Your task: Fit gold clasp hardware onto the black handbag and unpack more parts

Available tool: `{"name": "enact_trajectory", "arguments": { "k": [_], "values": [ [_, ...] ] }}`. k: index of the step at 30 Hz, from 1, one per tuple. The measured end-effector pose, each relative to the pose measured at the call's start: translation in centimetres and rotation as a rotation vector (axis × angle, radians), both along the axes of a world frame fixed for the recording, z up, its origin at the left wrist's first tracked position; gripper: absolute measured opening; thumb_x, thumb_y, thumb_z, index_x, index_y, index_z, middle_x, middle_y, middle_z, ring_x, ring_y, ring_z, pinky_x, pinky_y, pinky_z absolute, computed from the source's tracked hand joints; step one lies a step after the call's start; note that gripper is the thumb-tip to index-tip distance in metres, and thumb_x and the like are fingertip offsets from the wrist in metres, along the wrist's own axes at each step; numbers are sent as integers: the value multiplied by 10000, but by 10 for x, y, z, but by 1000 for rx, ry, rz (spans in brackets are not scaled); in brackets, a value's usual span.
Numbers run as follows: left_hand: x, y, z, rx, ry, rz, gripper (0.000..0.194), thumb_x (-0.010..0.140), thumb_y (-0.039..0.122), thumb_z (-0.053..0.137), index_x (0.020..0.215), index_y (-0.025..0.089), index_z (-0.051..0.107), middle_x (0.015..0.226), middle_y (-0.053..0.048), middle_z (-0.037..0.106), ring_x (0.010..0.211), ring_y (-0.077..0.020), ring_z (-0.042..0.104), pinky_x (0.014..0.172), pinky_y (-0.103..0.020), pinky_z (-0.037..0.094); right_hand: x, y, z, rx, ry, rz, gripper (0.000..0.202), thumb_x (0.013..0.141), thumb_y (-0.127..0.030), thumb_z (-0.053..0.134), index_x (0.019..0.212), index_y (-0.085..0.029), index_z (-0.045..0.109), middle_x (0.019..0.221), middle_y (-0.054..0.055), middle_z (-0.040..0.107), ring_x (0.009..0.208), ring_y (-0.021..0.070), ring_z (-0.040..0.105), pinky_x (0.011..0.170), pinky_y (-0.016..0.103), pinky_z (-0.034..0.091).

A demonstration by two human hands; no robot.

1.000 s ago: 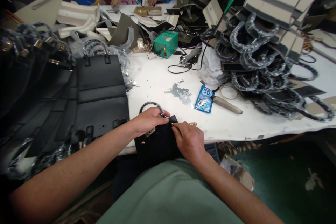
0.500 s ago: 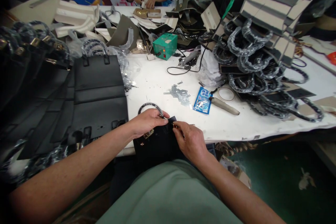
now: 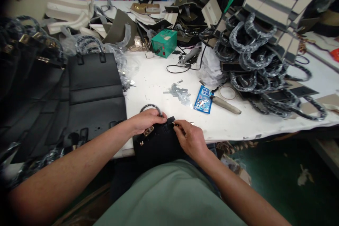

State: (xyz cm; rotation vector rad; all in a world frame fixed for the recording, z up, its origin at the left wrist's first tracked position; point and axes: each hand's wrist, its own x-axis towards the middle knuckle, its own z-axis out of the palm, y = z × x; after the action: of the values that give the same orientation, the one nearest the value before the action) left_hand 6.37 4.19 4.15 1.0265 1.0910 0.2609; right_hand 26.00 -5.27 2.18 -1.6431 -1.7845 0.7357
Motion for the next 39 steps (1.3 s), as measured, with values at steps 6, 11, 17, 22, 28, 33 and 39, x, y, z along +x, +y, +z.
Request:
{"name": "enact_trajectory", "arguments": {
  "k": [6, 11, 17, 22, 28, 33, 39],
  "values": [
    [2, 0, -1, 22, 6, 15, 123, 651, 272, 694, 726, 178, 670, 674, 1, 636, 600, -137, 554, 588, -268, 418, -8, 1, 7, 127, -345, 154, 223, 989, -262, 477, 1118, -209, 651, 965, 69, 738, 835, 235, 682, 776, 335, 484],
    [4, -2, 0, 72, 11, 13, 94, 672, 251, 672, 725, 173, 672, 682, 12, 622, 631, -128, 535, 634, -267, 402, -14, 1, 8, 144, -419, 160, 248, 998, -244, 461, 1138, -180, 655, 954, 84, 738, 830, 250, 679, 782, 350, 474],
    [1, -7, 4, 94, 4, 34, 124, 689, 263, 669, 776, 175, 665, 706, 19, 626, 672, -134, 551, 666, -266, 409, -9, -1, 6, -15, -97, 4, 223, 956, -287, 537, 1145, -224, 638, 951, 36, 739, 831, 211, 690, 755, 306, 500],
    [-3, -6, 0, 84, 52, -10, 220, 668, 258, 701, 874, 186, 676, 725, 9, 658, 681, -152, 593, 641, -269, 427, -2, -3, 8, -158, 105, -26, 237, 942, -311, 562, 1163, -251, 625, 841, -10, 707, 735, 171, 667, 694, 273, 501],
    [-4, -3, -9, 58, -14, -136, 312, 655, 282, 737, 942, 163, 714, 866, -52, 737, 784, -190, 661, 712, -285, 484, 0, -10, 7, -107, 74, 20, 310, 947, -286, 552, 1243, -231, 627, 964, 32, 725, 837, 186, 678, 786, 292, 507],
    [-2, -3, -11, 14, 10, -149, 303, 656, 284, 725, 932, 160, 717, 846, -59, 745, 746, -195, 670, 681, -295, 495, 0, -13, 5, -48, 24, 27, 262, 940, -283, 567, 1180, -208, 644, 919, 35, 725, 802, 179, 678, 754, 278, 501],
    [-1, -2, -15, -26, -36, -97, 208, 639, 234, 716, 838, 177, 716, 757, -26, 717, 688, -172, 654, 650, -282, 491, 1, -9, 19, -89, 18, 92, 211, 923, -238, 583, 1126, -234, 639, 837, -13, 697, 734, 146, 653, 696, 245, 475]
  ]
}}
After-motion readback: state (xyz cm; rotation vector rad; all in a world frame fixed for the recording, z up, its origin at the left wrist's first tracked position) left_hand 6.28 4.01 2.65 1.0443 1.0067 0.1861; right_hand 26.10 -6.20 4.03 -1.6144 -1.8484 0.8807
